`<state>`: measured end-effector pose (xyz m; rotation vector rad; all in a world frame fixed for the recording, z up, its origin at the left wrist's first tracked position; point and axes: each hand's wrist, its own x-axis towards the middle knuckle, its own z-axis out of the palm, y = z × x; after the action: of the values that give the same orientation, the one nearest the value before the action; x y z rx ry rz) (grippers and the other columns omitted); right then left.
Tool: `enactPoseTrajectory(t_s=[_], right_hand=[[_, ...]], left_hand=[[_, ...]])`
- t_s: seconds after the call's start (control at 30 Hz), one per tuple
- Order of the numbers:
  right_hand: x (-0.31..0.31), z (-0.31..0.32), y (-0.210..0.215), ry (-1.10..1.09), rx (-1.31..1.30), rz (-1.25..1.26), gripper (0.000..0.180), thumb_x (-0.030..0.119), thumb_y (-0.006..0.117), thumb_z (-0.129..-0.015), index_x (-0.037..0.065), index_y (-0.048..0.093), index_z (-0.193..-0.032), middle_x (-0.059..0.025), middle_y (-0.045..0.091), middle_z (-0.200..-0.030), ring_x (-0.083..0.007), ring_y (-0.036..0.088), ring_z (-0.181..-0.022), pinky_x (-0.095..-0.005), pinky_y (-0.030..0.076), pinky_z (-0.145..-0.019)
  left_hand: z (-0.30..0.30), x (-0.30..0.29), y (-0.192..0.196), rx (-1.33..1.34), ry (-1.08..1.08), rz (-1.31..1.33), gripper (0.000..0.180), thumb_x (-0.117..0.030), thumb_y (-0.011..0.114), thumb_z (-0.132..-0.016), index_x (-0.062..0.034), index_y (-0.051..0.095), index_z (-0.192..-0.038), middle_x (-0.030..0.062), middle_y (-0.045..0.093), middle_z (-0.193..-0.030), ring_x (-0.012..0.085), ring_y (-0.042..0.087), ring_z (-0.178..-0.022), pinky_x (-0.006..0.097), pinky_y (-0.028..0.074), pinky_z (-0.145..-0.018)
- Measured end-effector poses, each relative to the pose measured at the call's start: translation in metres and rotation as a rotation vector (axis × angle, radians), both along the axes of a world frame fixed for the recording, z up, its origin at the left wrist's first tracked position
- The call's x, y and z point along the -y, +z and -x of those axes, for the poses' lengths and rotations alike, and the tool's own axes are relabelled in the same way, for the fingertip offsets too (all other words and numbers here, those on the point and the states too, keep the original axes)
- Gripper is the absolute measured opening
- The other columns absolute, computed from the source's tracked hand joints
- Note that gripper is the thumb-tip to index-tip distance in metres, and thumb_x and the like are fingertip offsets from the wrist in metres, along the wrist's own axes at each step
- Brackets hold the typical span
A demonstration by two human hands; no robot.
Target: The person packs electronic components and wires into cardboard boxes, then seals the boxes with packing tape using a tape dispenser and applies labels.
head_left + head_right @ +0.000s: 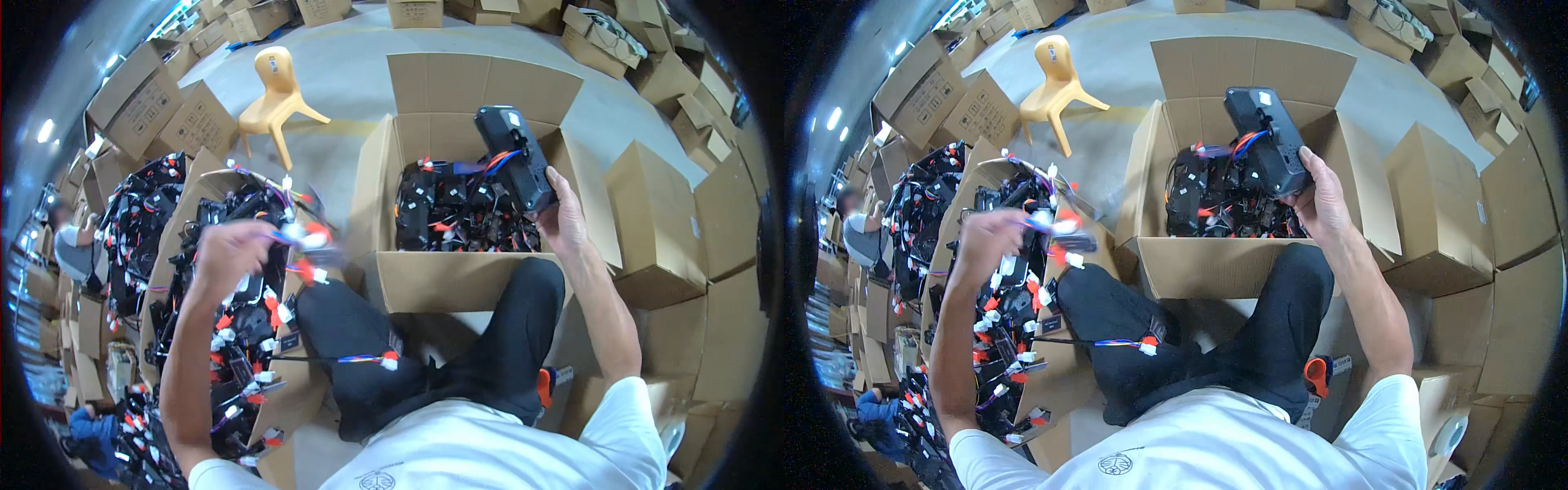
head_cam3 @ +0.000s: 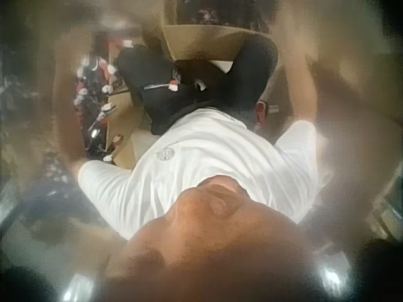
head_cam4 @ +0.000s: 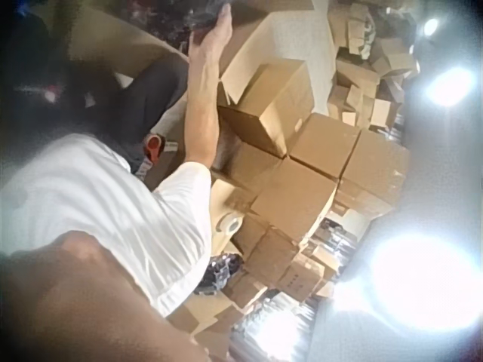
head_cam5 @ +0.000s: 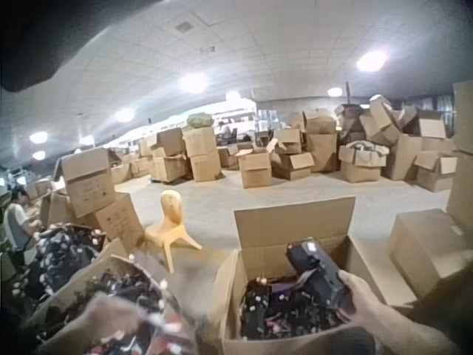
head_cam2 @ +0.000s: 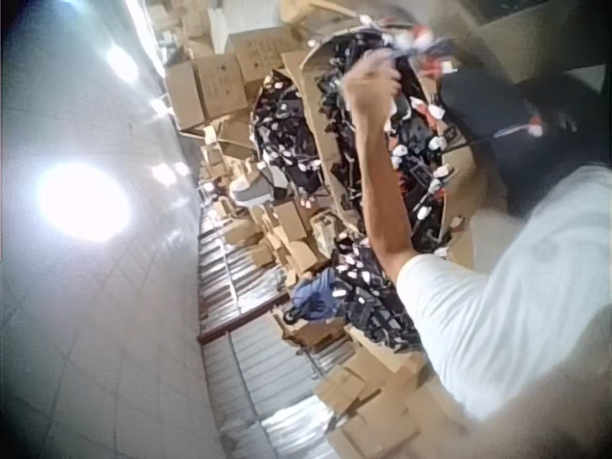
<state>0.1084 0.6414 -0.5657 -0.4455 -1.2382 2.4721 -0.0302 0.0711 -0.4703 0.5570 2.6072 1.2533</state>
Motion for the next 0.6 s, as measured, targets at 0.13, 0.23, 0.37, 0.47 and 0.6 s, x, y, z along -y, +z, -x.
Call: enactPoseTrajectory(t_s=[0.13,0.23,0.37,0.47,0.6], right_hand=[[-0.010,0.008,-0.008,-0.056,-0.035,0.082,0.035,0.044,0.076,-0.115,0.012,0.071,-0.127,-0.0025,0.079,-0.106,-0.0139,0.073,-0.081,-0.0338,0.066,-0.075],[-0.038,0.002,-0.027,-0.046,0.085,-0.077,0.034,0.043,0.075,-0.115,0.011,0.071,-0.125,-0.0035,0.079,-0.106,-0.0135,0.075,-0.085,-0.0337,0.065,-0.073],[-0.030,-0.007,-0.028,0.013,0.050,-0.059,0.031,0.040,0.074,-0.116,0.011,0.071,-0.128,-0.0041,0.080,-0.107,-0.0125,0.078,-0.090,-0.0321,0.061,-0.066],[-0.068,-0.014,-0.050,-0.027,0.130,-0.046,0.035,0.045,0.076,-0.115,0.012,0.070,-0.128,-0.0035,0.080,-0.107,-0.0165,0.077,-0.086,-0.0329,0.061,-0.067],[-0.074,-0.031,-0.056,0.039,0.120,-0.094,0.039,0.048,0.077,-0.113,0.014,0.069,-0.133,-0.0042,0.081,-0.112,-0.0172,0.079,-0.090,-0.0295,0.060,-0.064]], left_hand=[[0.031,0.029,-0.023,-0.240,-0.171,-0.191,0.022,-0.007,0.067,-0.115,0.0042,0.086,-0.119,0.0024,0.079,-0.086,0.0101,0.076,-0.076,0.024,0.054,-0.067],[0.024,-0.015,-0.005,-0.058,0.106,-0.185,0.025,-0.003,0.060,-0.113,0.0069,0.082,-0.120,0.0093,0.082,-0.088,0.0119,0.075,-0.071,0.026,0.055,-0.067],[0.012,-0.021,-0.016,-0.081,-0.062,0.030,0.026,-0.007,0.063,-0.103,0.0040,0.086,-0.100,0.0063,0.082,-0.089,0.0106,0.068,-0.067,0.027,0.053,-0.065],[0.036,0.007,0.003,-0.260,0.249,-0.165,0.024,-0.006,0.064,-0.103,0.0012,0.086,-0.100,0.0029,0.079,-0.086,0.0096,0.064,-0.065,0.027,0.050,-0.061],[-0.024,-0.055,-0.008,-0.071,-0.118,0.170,0.025,-0.006,0.064,-0.113,-0.0017,0.088,-0.118,0.0006,0.076,-0.085,0.0074,0.061,-0.067,0.025,0.047,-0.059]])
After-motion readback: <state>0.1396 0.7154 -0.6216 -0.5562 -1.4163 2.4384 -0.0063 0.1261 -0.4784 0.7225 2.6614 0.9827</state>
